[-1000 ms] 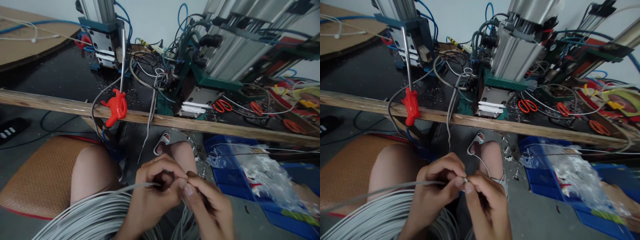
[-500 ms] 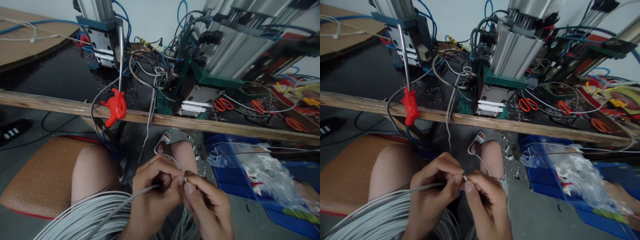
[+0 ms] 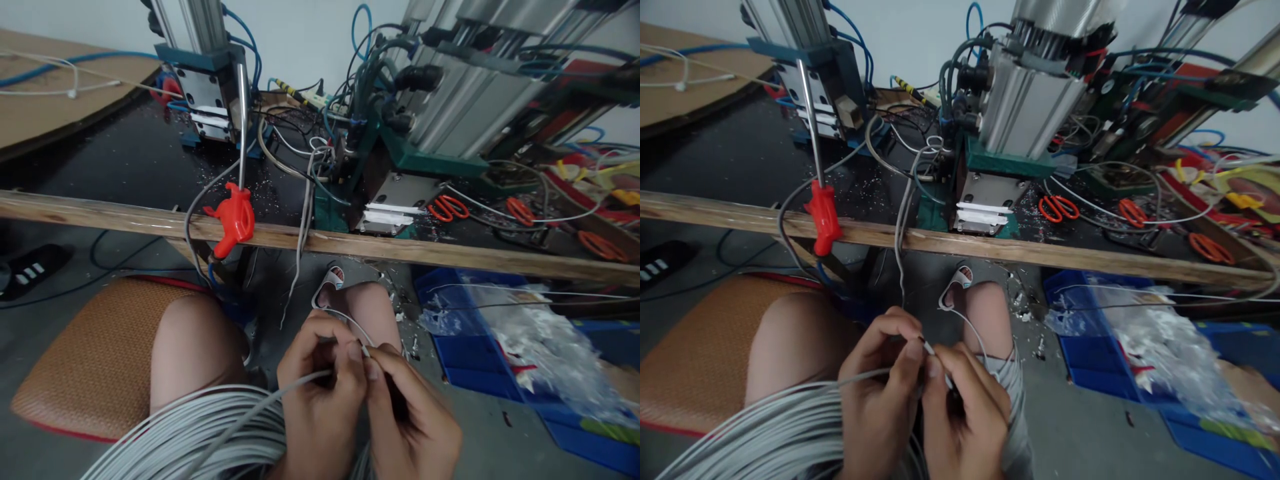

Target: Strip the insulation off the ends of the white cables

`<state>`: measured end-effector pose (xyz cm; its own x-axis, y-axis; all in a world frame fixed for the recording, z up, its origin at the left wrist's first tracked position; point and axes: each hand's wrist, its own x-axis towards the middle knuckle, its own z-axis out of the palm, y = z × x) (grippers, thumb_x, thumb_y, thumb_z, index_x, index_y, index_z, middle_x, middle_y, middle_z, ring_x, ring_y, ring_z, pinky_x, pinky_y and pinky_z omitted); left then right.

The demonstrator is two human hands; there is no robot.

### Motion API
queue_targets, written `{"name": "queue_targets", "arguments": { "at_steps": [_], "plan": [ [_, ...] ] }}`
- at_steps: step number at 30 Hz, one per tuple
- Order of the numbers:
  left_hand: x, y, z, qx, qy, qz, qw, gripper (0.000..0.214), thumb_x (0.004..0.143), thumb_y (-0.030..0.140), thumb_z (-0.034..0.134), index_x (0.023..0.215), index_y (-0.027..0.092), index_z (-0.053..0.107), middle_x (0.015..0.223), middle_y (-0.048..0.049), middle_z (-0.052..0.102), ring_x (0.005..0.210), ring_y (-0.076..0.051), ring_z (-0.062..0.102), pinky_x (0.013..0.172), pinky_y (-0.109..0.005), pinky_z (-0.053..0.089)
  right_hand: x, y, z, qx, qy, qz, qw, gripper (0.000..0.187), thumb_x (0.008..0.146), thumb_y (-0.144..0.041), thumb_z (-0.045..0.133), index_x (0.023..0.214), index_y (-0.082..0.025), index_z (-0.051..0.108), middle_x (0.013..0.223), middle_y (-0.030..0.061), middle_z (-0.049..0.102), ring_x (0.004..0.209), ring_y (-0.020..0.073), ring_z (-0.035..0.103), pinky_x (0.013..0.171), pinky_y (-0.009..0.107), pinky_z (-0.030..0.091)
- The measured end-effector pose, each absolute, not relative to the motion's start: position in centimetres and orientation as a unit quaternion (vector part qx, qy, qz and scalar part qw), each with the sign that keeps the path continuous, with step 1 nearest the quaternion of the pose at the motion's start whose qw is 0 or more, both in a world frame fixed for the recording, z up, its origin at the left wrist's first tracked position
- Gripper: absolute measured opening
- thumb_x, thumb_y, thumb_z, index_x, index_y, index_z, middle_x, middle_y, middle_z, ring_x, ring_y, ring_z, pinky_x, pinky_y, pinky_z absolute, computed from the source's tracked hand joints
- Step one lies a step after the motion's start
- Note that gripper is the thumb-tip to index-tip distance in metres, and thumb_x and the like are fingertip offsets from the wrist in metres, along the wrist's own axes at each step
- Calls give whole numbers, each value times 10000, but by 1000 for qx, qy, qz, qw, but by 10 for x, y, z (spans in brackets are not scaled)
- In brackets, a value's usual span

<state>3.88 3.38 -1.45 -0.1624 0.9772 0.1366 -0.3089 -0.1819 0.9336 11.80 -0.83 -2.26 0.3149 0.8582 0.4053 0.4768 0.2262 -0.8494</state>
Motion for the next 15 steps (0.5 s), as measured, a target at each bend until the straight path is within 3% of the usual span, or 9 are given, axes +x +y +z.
{"name": "queue_targets", "arguments": {
  "at_steps": [8,12,15],
  "plan": [
    [13,45,-19,493,350,560,567,131,888,162,717,782,208,656,713,22,610,571,-96,477,496,-184,369,143,0,-14,-551,-684,127,462,251,990,-88,553,1084,-241,728,736,-5,644,623,134,635,570,239,534],
    [1,50,-17,554,331,460,610,141,831,95,696,744,189,636,693,23,578,544,-86,416,465,-203,291,177,3,-12,-472,-795,101,368,259,989,-165,602,1175,-288,733,827,4,751,714,177,750,609,263,597],
    [22,45,-31,494,390,480,612,169,838,265,738,737,201,618,698,6,559,524,-99,385,453,-251,260,196,2,-45,-491,-751,66,436,328,910,-239,732,1218,-348,766,979,36,815,795,242,790,658,313,653]
  ]
}}
